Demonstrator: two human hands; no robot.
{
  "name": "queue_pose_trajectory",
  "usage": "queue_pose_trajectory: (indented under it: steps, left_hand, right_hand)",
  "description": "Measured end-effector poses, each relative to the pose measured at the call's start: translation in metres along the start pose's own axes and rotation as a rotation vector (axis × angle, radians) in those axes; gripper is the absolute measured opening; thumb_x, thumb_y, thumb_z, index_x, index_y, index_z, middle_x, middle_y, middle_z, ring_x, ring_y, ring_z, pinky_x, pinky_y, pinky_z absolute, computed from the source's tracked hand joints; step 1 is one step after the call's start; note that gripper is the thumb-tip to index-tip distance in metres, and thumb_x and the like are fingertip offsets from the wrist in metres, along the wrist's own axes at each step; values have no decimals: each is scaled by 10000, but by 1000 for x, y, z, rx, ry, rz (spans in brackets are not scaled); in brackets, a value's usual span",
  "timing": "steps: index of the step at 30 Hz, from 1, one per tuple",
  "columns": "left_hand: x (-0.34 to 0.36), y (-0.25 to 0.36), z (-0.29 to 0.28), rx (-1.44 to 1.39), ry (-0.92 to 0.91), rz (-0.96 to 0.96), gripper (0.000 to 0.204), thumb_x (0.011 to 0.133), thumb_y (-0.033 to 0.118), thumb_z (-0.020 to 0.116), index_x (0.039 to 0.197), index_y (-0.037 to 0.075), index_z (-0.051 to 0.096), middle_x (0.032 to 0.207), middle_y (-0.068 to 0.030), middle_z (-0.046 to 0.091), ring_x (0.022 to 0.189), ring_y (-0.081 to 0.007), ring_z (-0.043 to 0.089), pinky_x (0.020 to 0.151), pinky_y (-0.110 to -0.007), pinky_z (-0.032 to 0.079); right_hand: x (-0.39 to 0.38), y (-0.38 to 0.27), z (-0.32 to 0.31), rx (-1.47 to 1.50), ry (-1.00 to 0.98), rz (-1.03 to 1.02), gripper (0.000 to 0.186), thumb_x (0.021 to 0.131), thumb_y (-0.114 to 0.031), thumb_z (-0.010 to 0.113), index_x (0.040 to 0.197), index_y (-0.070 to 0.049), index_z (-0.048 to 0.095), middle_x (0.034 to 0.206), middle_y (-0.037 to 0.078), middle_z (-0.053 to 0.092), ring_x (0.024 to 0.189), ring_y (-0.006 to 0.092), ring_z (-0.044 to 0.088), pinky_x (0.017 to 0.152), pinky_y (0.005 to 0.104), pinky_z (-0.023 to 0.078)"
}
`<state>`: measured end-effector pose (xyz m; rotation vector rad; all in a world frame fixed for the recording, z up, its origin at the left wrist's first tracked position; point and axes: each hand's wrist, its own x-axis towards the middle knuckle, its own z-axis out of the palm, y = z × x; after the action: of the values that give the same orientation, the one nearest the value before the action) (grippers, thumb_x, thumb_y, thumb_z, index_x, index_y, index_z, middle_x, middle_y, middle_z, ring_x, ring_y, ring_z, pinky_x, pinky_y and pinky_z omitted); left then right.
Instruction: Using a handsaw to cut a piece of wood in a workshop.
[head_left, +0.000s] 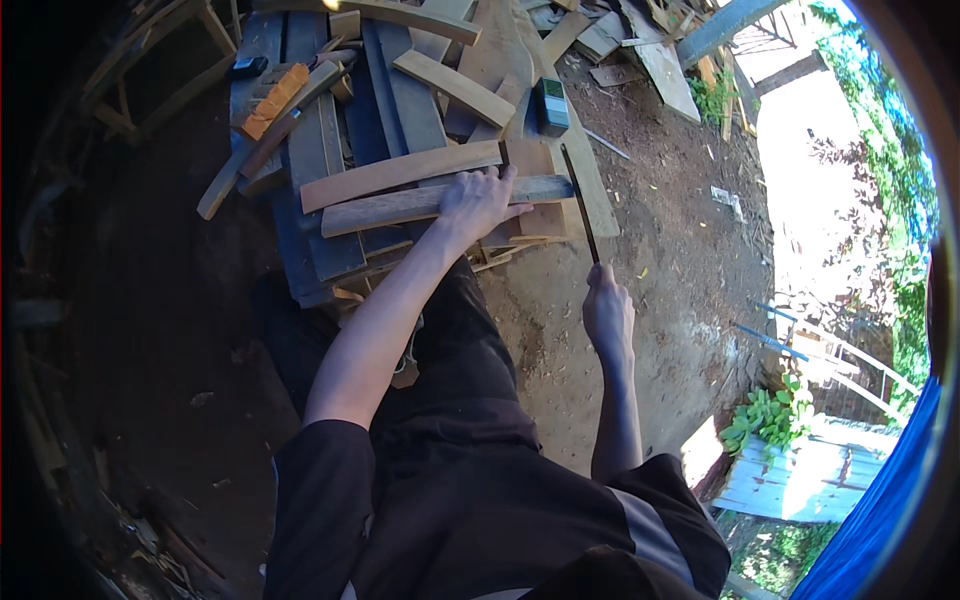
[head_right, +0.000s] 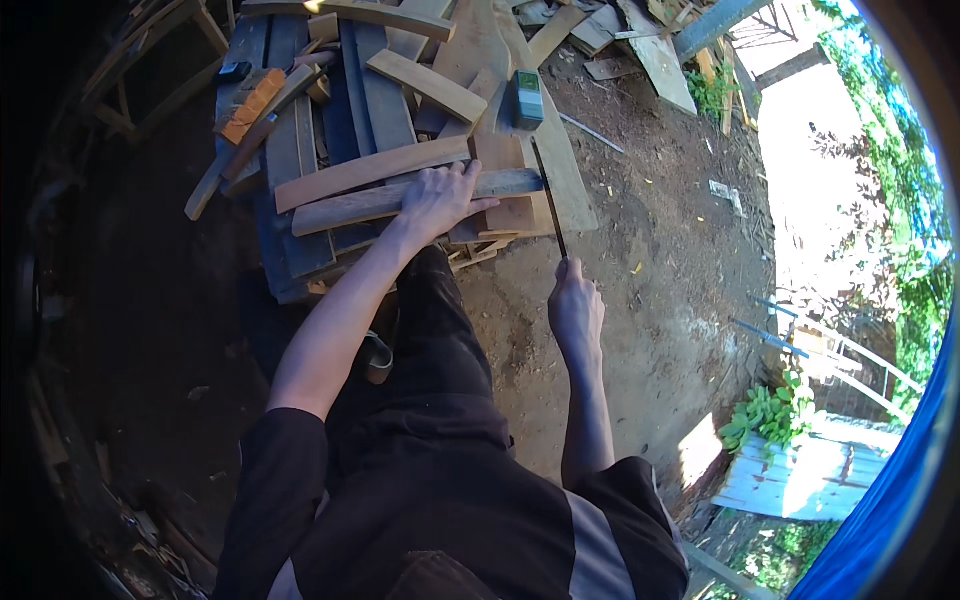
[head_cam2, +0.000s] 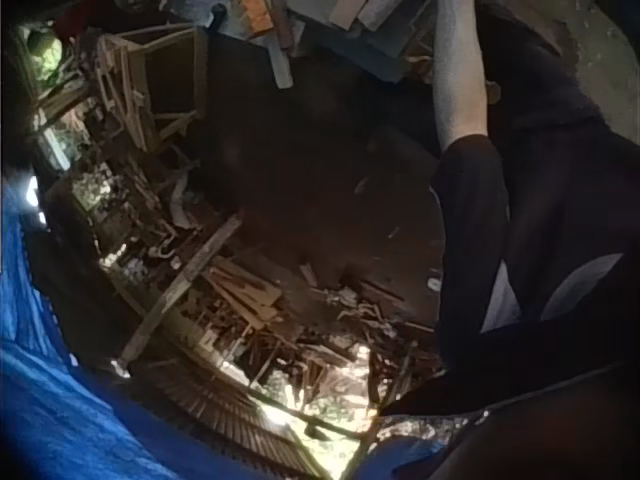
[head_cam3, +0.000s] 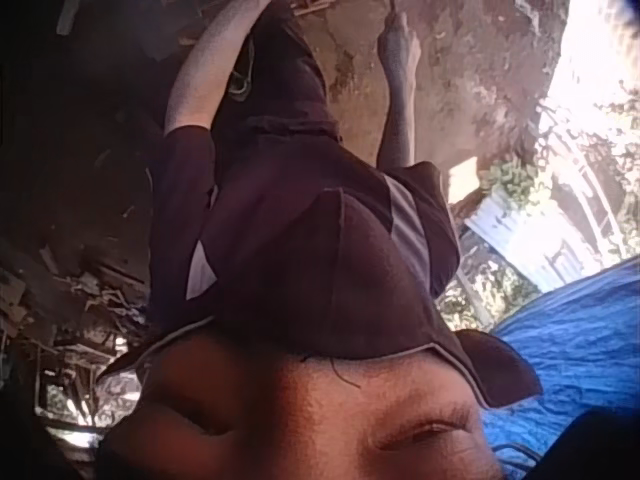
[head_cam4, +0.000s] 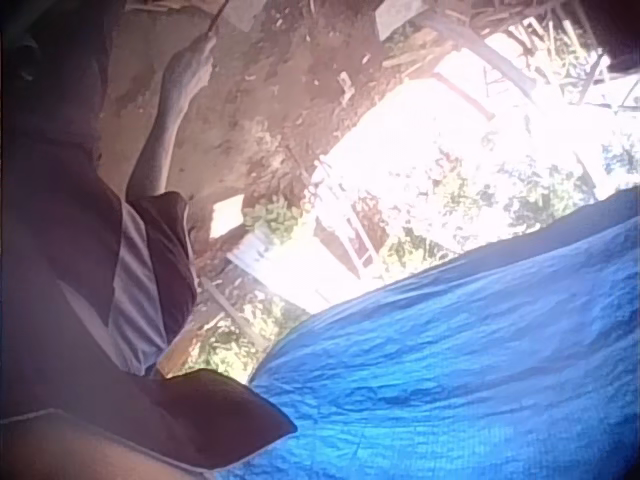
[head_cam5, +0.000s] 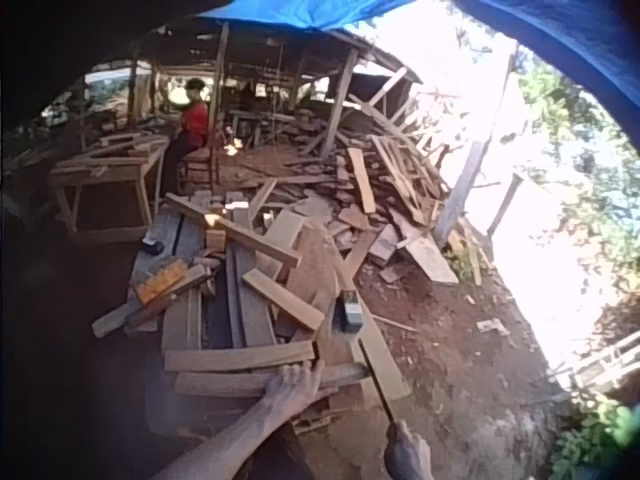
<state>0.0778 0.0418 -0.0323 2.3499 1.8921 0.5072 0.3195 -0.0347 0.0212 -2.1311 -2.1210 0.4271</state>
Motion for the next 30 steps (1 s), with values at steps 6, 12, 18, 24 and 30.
queue_pose_trajectory:
  steps: [6, 12, 18, 24, 30]
  left_hand:
    - [0, 2, 1, -36, 32, -3, 664, 918, 620, 545, 1213, 25, 572, 920, -193, 706, 821, -317, 725, 711, -429, 568]
    - [3, 0, 3, -64, 58, 9, 635, 921, 606, 554, 1193, 32, 568, 938, -203, 699, 844, -321, 718, 734, -441, 562]
    - [0, 2, 3, -94, -25, -28, 703, 921, 626, 541, 1232, -5, 545, 979, -228, 683, 861, -362, 706, 756, -453, 572]
    - [-5, 8, 4, 2, 15, 13, 698, 908, 627, 555, 1266, 29, 572, 927, -173, 700, 848, -289, 717, 725, -394, 567]
    - [-5, 5, 2, -41, 27, 6, 711, 905, 629, 553, 1313, 47, 566, 924, -152, 700, 846, -280, 713, 747, -389, 560]
  right_hand:
    - [50, 28, 15, 98, 47, -52, 333, 1054, -301, 377, 1016, -40, 579, 828, 315, 662, 828, 517, 646, 719, 595, 485]
    - [75, -9, 16, -15, 111, -112, 307, 1041, -278, 383, 994, -45, 577, 895, 290, 669, 880, 501, 638, 755, 587, 474]
    - [57, 0, 20, -68, 86, -133, 269, 1040, -257, 379, 1035, -52, 554, 851, 301, 667, 847, 508, 648, 726, 604, 478]
    - [3, 23, 10, -73, 15, -49, 200, 1039, -223, 391, 1017, -56, 499, 792, 319, 654, 795, 529, 641, 674, 634, 460]
    - [84, -17, 12, -43, 109, -134, 227, 1013, -235, 410, 1042, -63, 555, 877, 304, 665, 866, 524, 631, 722, 606, 480]
